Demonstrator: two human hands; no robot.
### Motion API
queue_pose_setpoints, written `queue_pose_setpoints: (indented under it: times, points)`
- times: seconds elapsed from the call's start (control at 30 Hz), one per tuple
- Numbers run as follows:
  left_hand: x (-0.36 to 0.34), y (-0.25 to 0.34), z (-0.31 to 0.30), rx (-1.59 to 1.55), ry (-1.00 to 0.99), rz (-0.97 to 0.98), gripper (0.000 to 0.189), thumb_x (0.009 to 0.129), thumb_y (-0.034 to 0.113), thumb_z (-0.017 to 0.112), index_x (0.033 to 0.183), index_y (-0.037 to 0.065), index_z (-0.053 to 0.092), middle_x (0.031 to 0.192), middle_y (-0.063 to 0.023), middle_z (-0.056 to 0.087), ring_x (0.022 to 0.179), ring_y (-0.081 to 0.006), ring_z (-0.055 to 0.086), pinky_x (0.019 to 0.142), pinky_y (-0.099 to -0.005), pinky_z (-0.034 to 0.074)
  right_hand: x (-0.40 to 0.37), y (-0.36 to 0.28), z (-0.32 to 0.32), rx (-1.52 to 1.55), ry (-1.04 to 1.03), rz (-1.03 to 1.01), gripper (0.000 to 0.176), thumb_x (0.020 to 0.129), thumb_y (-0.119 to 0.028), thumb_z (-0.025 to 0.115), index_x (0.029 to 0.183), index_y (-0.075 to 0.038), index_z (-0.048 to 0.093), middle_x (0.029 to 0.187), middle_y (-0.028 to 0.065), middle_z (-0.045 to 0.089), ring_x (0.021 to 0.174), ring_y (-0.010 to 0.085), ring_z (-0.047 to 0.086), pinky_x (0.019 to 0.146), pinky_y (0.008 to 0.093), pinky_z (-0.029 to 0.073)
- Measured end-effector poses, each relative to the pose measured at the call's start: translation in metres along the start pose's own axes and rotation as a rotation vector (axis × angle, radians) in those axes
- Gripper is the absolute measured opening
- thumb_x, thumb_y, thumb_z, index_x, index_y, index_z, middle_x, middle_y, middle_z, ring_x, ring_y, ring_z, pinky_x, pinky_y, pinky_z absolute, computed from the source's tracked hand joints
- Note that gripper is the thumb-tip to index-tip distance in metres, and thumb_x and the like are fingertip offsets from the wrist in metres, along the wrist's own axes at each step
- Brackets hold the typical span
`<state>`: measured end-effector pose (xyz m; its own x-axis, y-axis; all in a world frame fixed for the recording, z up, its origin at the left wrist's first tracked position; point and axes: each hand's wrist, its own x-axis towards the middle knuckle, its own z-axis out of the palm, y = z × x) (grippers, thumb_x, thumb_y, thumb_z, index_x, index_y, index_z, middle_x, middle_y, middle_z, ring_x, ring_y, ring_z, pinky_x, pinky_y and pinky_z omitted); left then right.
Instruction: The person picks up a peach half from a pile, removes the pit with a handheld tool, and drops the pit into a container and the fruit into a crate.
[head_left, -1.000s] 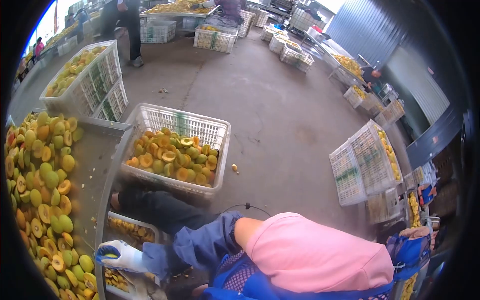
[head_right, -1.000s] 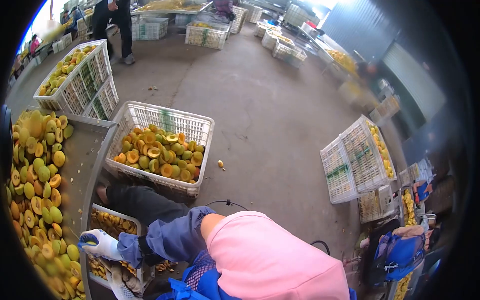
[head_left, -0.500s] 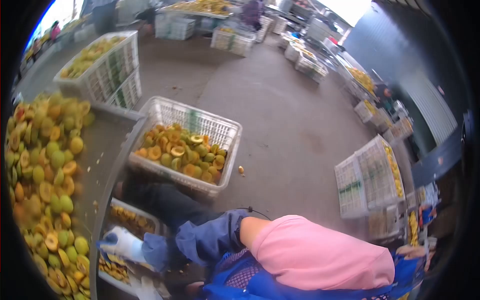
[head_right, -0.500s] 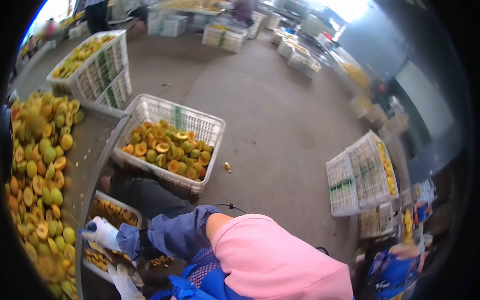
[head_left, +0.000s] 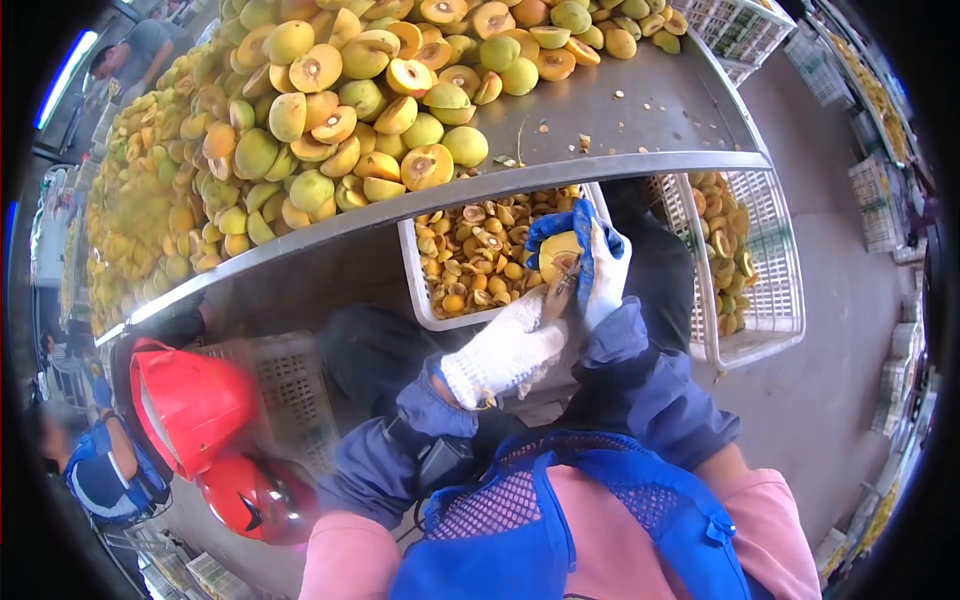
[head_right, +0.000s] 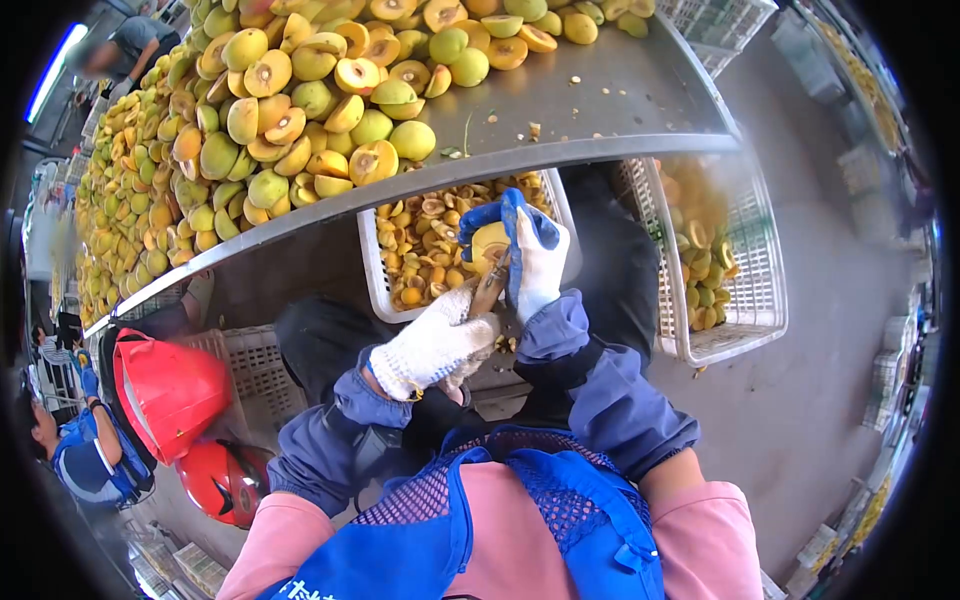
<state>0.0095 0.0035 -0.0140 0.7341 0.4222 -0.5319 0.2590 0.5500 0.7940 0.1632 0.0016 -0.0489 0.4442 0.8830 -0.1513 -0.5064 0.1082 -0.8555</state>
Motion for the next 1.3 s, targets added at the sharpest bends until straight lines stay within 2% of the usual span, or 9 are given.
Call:
queue_pose_setpoints:
  times: [0.17,0.3,0.6,0.7,0.8,0.87,0.93,1.13,1.3]
  points:
    - [0.003,-0.004,-0.014,-0.215,-0.043,-0.131,0.034,0.088,0.025,0.064,0.111,0.006,0.048,0.069,-0.0014,0.053,0.046,-0.0092,0.048,0.036,-0.024,0.041,0.019,0.007,-0.005,0.01,-0.096,0.375,0.037,0.096,-0.029,0.059,0.089,0.007,0.067,0.078,0.0175,0.069,0.06,0.0236,0.066,0.057,0.0317,0.055]
    - [0.011,-0.025,-0.018,-0.535,-0.082,-0.094,0.034,0.089,0.023,0.065,0.114,0.007,0.048,0.069,-0.0006,0.052,0.046,-0.008,0.047,0.037,-0.0223,0.039,0.004,0.004,0.006,-0.149,-0.067,-0.013,0.039,0.096,-0.03,0.059,0.09,0.007,0.068,0.078,0.0135,0.07,0.063,0.0191,0.066,0.06,0.0275,0.054]
    - [0.03,-0.025,-0.025,-0.616,-0.085,0.065,0.021,0.089,0.016,0.063,0.104,0.007,0.051,0.066,0.0026,0.046,0.045,-0.0055,0.04,0.037,-0.0209,0.033,0.03,0.026,-0.03,0.19,0.274,0.145,0.04,0.101,-0.036,0.049,0.113,0.001,0.058,0.096,0.0113,0.067,0.085,0.0224,0.066,0.076,0.0334,0.055]
    - [0.042,-0.03,-0.031,-0.409,0.156,-0.029,0.017,0.09,0.02,0.062,0.099,0.01,0.052,0.065,0.0033,0.045,0.044,-0.0055,0.039,0.037,-0.0212,0.032,0.028,-0.019,-0.086,-0.756,0.196,-0.513,0.034,0.1,-0.027,0.052,0.114,0.003,0.059,0.094,0.009,0.066,0.086,0.0195,0.065,0.076,0.0303,0.054]
    - [0.043,-0.036,-0.048,-0.466,0.046,-0.06,0.012,0.091,0.021,0.059,0.091,0.012,0.052,0.063,0.0032,0.045,0.044,-0.0058,0.04,0.037,-0.021,0.029,0.034,-0.109,-0.139,-0.127,0.414,-0.224,0.029,0.096,-0.017,0.056,0.115,0.005,0.06,0.095,0.0085,0.067,0.092,0.0199,0.065,0.083,0.0301,0.052]
    - [0.044,-0.028,-0.046,-0.452,0.078,-0.113,0.012,0.092,0.02,0.058,0.087,0.012,0.051,0.062,0.003,0.044,0.043,-0.0059,0.04,0.038,-0.0208,0.029,0.053,-0.167,-0.186,-0.788,0.178,-0.187,0.029,0.093,-0.019,0.06,0.114,0.001,0.061,0.102,0.0121,0.066,0.097,0.0252,0.065,0.089,0.0345,0.049]
    - [0.051,-0.027,-0.043,-0.458,0.076,-0.096,0.015,0.094,0.024,0.057,0.094,0.01,0.052,0.064,0.0022,0.045,0.044,-0.0063,0.04,0.039,-0.0209,0.03,0.072,-0.201,-0.182,-1.941,0.237,-0.54,0.032,0.093,-0.023,0.06,0.118,-0.003,0.06,0.111,0.0161,0.062,0.106,0.0311,0.061,0.094,0.0387,0.046]
    - [0.064,-0.039,-0.043,-0.402,0.07,-0.104,0.024,0.094,0.03,0.06,0.099,0.008,0.053,0.072,-0.001,0.054,0.05,-0.0093,0.05,0.043,-0.0235,0.041,0.225,-0.203,-0.111,-1.537,-0.064,-0.415,0.052,0.086,-0.037,0.066,0.127,-0.006,0.054,0.136,0.0169,0.048,0.119,0.0346,0.053,0.101,0.0394,0.042]
    - [0.072,-0.057,-0.044,-0.373,0.124,-0.124,0.024,0.095,0.03,0.059,0.102,0.006,0.056,0.073,-0.0003,0.055,0.052,-0.0083,0.051,0.045,-0.0204,0.042,0.346,-0.121,-0.084,-1.837,-0.13,-0.432,0.076,0.073,-0.047,0.073,0.138,-0.017,0.046,0.14,0.0229,0.042,0.119,0.0384,0.054,0.099,0.043,0.046]
